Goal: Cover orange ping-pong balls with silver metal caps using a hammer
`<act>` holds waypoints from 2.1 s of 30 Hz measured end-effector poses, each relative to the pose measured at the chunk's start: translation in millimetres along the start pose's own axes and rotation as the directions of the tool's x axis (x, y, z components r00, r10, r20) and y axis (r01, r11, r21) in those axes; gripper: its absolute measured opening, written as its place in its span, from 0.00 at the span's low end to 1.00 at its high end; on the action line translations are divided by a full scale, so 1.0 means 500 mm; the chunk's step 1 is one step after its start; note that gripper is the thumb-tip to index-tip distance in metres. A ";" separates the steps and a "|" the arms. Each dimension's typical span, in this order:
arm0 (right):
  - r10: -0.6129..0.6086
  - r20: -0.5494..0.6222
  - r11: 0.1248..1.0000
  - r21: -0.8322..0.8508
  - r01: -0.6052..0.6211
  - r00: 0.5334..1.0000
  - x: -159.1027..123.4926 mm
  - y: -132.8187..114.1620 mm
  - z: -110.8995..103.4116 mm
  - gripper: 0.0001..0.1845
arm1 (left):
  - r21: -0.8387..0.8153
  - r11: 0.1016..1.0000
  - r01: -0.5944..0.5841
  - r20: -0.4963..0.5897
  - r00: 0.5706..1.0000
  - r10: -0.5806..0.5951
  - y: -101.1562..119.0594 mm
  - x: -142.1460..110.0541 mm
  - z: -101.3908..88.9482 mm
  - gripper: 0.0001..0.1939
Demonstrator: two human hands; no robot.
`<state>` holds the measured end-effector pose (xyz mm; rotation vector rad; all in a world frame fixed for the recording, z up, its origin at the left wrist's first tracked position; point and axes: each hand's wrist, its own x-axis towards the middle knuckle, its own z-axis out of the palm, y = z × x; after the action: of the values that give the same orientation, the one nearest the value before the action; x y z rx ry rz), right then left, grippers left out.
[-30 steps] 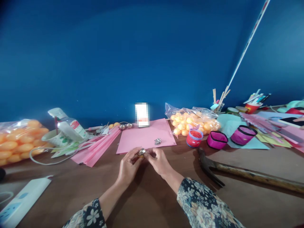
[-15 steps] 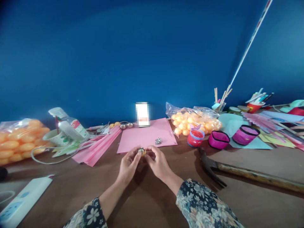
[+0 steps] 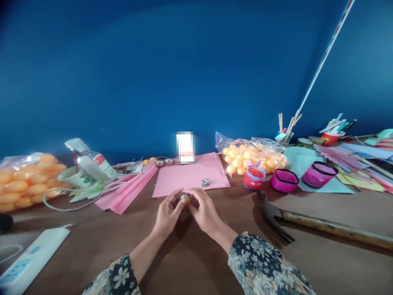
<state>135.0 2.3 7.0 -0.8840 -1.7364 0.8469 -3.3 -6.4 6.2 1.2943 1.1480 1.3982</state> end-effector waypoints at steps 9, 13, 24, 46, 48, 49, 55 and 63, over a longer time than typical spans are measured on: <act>-0.094 0.000 0.985 -0.148 0.093 0.996 -0.005 0.001 0.003 0.23 | 0.129 0.991 -0.020 0.046 0.999 0.014 0.006 -0.002 -0.005 0.19; -0.075 0.015 0.990 -0.116 0.076 0.997 -0.005 0.001 0.004 0.25 | 0.119 0.992 -0.035 0.074 0.997 0.027 0.008 -0.002 -0.003 0.19; 0.006 -0.024 1.000 -0.004 -0.006 1.000 -0.001 -0.005 -0.001 0.17 | -0.037 0.999 0.020 0.080 0.997 -0.017 -0.001 -0.001 -0.006 0.18; -0.066 -0.025 0.966 -0.253 0.058 0.997 -0.002 -0.005 -0.001 0.21 | 0.137 0.991 0.008 0.027 1.000 -0.011 0.008 -0.001 0.001 0.22; -0.095 -0.057 0.927 -0.370 0.068 0.994 0.003 0.000 -0.011 0.19 | 0.113 0.993 0.024 0.024 0.999 -0.026 0.000 -0.001 0.004 0.24; -0.110 -0.080 0.895 -0.442 0.063 0.991 0.005 0.004 -0.017 0.18 | 0.096 0.995 0.031 0.023 0.999 -0.034 0.000 -0.003 0.006 0.25; -0.080 -0.102 0.598 -0.800 -0.035 0.992 0.025 0.033 -0.072 0.16 | 0.254 0.962 -0.099 0.065 0.994 0.085 0.084 -0.093 0.007 0.24; 0.010 -0.140 0.352 -0.926 -0.135 0.990 0.033 0.067 -0.127 0.16 | -0.106 0.867 0.487 0.337 0.838 -0.429 0.092 -0.344 -0.046 0.18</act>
<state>196.7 42.2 3.8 -1.7312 -2.0507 -0.3271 -15.9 -184.9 20.1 0.9688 1.0018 0.8879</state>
